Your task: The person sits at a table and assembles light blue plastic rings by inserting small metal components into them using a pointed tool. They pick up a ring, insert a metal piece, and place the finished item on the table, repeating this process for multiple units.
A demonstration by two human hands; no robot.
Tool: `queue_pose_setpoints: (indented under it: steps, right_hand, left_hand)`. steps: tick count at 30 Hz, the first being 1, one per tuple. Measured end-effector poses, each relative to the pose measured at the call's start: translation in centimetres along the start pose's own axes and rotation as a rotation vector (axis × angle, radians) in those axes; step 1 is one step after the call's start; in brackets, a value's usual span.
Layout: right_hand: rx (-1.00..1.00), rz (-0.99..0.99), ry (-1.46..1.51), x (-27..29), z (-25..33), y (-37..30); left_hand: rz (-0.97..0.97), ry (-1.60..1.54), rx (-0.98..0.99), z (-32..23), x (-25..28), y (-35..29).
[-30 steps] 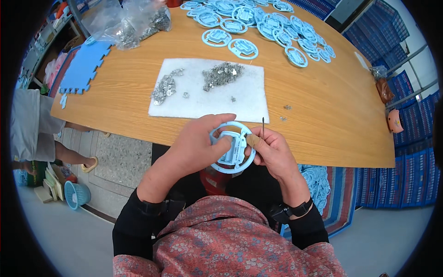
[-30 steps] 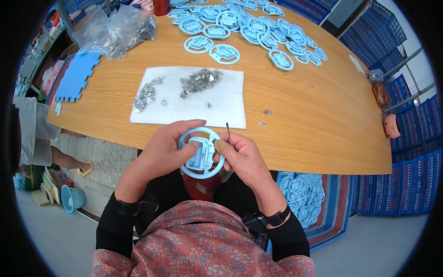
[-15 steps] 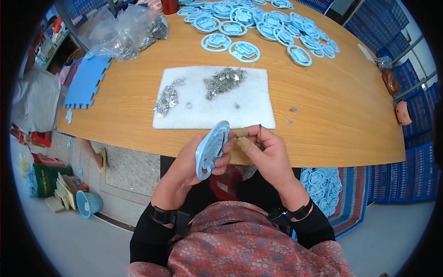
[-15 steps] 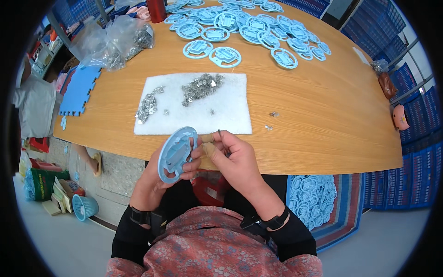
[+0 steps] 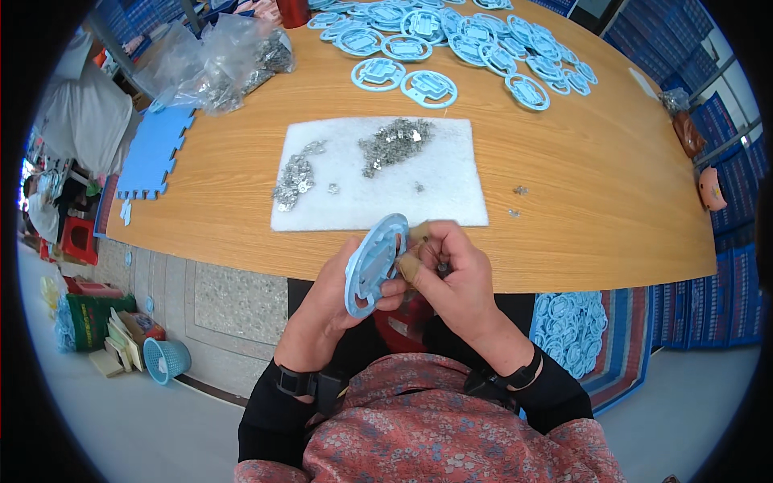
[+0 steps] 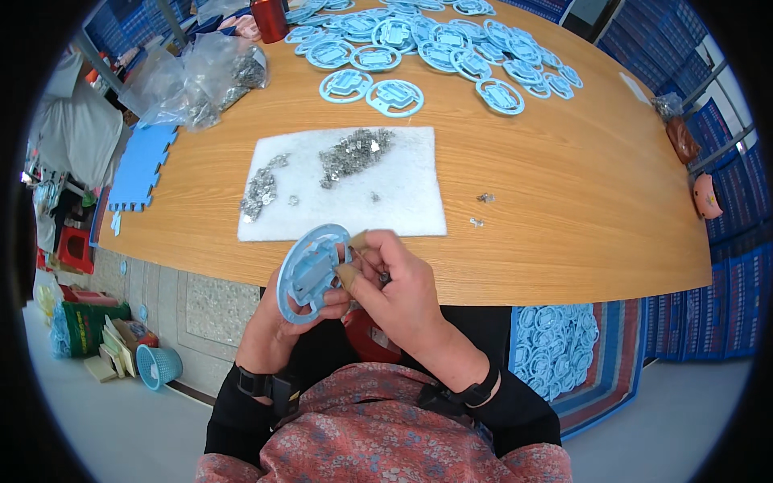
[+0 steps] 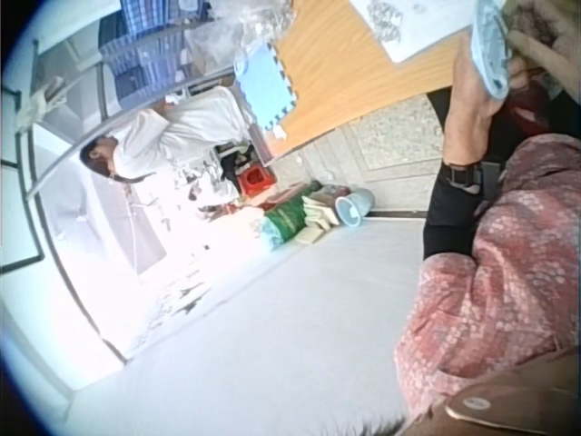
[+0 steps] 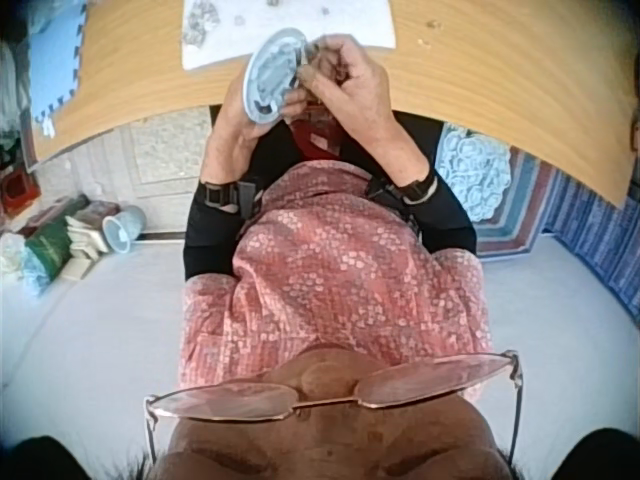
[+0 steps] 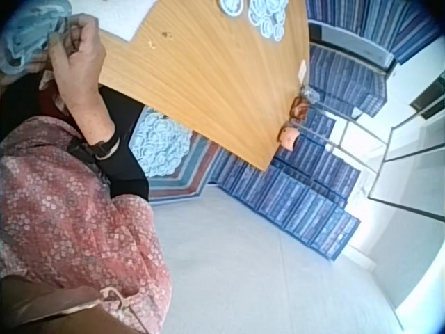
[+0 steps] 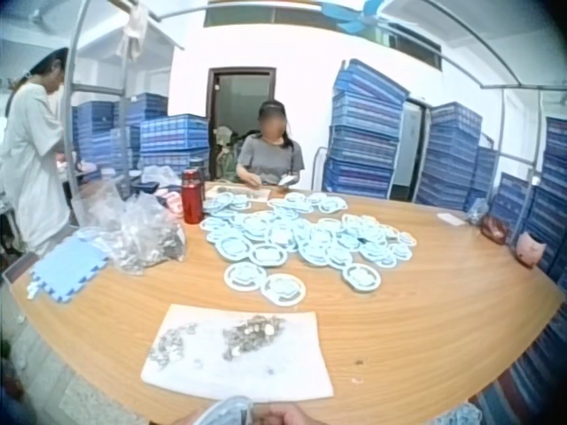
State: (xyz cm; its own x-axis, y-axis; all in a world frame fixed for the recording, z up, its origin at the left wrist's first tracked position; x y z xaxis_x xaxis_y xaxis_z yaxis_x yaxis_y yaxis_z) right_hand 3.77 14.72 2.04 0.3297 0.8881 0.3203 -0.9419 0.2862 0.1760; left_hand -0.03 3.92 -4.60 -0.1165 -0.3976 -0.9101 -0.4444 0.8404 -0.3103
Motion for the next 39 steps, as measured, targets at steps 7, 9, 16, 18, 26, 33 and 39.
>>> queue_pose_setpoints:
  steps: [7,9,16,18,26,33,39]
  right_hand:
    - [-0.219,0.251,0.034,-0.5,-2.8,1.1]
    - [-0.237,0.355,0.038,-0.7,-2.9,1.1]
    - [-0.131,0.389,-0.146,0.7,-1.5,4.0]
    - [-0.039,0.313,-0.369,-0.5,0.2,6.2]
    - [0.303,0.314,-0.714,-9.0,0.8,11.5]
    - [0.368,0.264,-0.796,-9.3,-1.1,12.0]
    - [-0.01,0.42,-0.369,-6.4,-3.2,12.2]
  left_hand:
    - [0.152,0.127,0.2,1.2,0.6,-0.3]
    - [0.265,0.055,0.282,1.3,-0.3,-0.9]
    - [-0.005,0.353,0.022,-1.7,0.4,-2.9]
    - [0.029,0.372,-0.022,-2.1,1.0,-3.6]
    - [-0.078,0.511,-0.2,-4.3,2.0,-6.6]
    - [-0.143,0.503,-0.3,-5.7,4.1,-6.8]
    - [-0.254,0.564,-0.381,-6.4,4.2,-5.3]
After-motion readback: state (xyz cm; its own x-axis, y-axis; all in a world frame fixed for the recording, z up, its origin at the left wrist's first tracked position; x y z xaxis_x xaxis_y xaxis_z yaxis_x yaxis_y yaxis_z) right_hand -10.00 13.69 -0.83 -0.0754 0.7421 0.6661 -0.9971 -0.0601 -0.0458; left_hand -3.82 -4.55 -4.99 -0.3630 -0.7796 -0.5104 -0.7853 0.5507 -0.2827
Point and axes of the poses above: each hand's wrist, its own y-axis towards the middle knuckle, its own x-axis out of the back of the hand, z = x × y, the point moved 9 cm from there along y, towards the middle knuckle, and after that the axes turned 9 degrees about -y, right-handed, at the moved point
